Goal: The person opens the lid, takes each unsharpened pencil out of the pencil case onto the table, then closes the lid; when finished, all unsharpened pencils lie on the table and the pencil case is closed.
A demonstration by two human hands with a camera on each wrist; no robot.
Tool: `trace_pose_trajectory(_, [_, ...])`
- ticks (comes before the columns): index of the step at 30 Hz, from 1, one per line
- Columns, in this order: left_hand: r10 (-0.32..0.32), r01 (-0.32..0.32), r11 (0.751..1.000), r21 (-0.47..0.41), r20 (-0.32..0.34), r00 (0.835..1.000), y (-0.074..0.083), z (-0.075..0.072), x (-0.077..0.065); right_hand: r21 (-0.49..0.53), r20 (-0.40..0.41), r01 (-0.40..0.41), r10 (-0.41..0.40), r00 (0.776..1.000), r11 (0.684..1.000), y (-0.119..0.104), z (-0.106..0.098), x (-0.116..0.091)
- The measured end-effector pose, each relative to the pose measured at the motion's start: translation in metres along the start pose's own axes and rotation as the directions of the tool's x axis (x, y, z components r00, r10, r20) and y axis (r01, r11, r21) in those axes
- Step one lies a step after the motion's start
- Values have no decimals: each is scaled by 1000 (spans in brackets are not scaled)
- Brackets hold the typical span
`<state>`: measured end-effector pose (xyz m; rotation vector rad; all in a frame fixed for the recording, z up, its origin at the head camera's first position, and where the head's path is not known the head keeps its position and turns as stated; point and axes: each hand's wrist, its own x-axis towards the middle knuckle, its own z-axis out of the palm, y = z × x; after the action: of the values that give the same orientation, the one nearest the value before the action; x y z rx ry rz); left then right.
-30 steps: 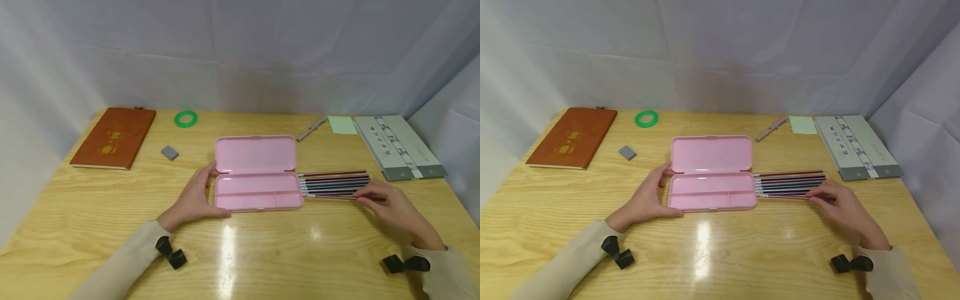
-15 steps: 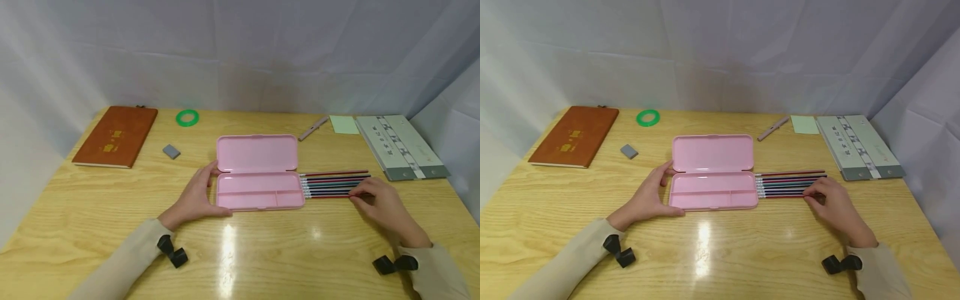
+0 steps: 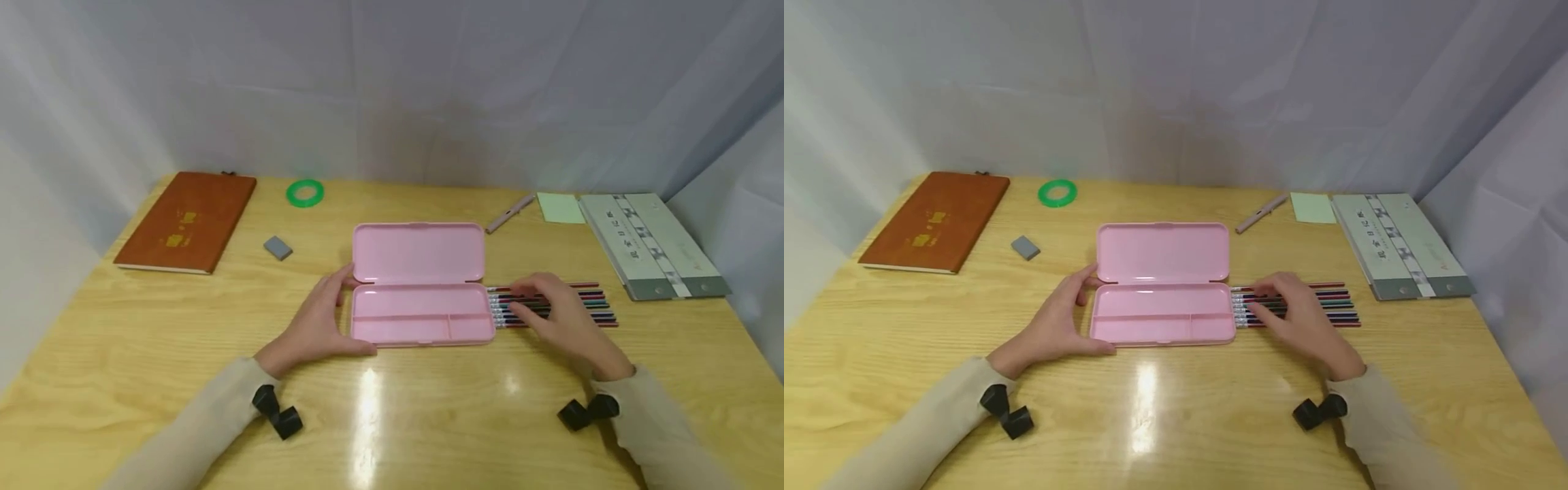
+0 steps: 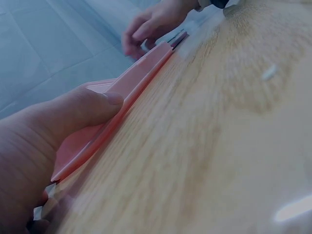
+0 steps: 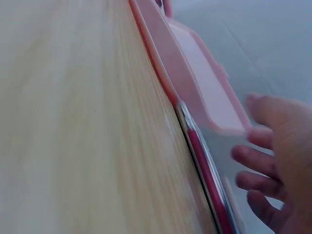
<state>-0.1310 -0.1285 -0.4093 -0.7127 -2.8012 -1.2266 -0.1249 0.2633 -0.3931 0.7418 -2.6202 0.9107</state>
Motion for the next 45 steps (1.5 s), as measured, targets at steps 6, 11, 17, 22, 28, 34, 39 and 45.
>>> trace_pose_trajectory(6, [-7,7,1000,-5,0,1000,1,-1,-3,455,28,-211,223,974,865,-11,20,33])
trace_pose_trajectory(11, [3,-3,1000,-11,-17,1000,2,0,-4,900,189,-295,323,927,321,-14,22,50])
trace_pose_trajectory(17, [13,-13,1000,-15,-41,999,6,2,-8,935,208,-244,158,965,257,-8,14,42])
trace_pose_trajectory(22, [2,-1,999,40,-29,1000,7,5,-8,688,223,-234,106,969,687,-12,9,29])
trace_pose_trajectory(28, [76,-73,995,71,-42,996,6,11,-6,273,223,-6,-58,973,962,-18,14,14])
trace_pose_trajectory(34, [79,-78,997,13,-14,997,7,17,-4,162,177,38,-67,982,986,-19,18,2])
trace_pose_trajectory(39, [36,-38,999,-27,-52,998,8,13,-4,140,174,58,-82,981,988,-21,23,4])
trace_pose_trajectory(45, [16,-16,1000,-12,-53,998,8,13,-2,143,156,84,-106,982,986,-22,24,4])
